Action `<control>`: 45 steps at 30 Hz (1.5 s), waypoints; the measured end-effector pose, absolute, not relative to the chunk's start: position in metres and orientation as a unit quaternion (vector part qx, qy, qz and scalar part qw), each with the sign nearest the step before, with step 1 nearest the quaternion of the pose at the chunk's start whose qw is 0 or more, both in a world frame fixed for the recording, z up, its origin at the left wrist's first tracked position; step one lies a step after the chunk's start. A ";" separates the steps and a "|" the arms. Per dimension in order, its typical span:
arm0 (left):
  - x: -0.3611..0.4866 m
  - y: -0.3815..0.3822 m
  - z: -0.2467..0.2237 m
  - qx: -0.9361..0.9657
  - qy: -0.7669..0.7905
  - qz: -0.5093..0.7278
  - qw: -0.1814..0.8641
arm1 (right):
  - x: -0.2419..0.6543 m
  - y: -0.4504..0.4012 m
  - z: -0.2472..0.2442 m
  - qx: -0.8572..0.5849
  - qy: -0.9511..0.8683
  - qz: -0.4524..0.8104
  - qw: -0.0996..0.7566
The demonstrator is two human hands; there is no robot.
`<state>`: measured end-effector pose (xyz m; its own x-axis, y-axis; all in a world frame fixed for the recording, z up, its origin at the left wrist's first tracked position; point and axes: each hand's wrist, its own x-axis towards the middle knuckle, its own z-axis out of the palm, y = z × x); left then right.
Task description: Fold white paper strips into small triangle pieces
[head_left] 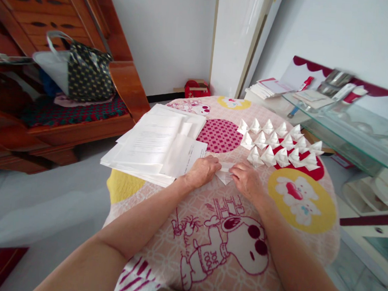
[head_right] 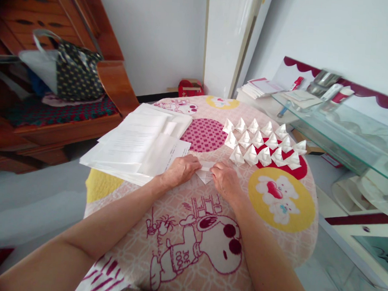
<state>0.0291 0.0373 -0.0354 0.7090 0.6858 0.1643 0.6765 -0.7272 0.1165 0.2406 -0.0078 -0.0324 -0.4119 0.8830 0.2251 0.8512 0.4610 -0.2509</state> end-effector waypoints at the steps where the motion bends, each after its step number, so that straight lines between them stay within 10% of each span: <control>1: 0.028 0.036 -0.035 0.925 0.368 0.091 0.023 | 0.240 -0.009 -0.032 -0.517 -0.840 0.047 0.157; 22: 0.033 0.014 -0.020 0.934 0.356 0.024 -0.010 | 0.232 0.006 -0.041 -0.617 -0.731 0.101 0.272; 45: 0.035 0.009 -0.011 0.933 0.357 -0.015 -0.031 | 0.247 0.007 -0.021 -0.798 -0.577 0.082 0.153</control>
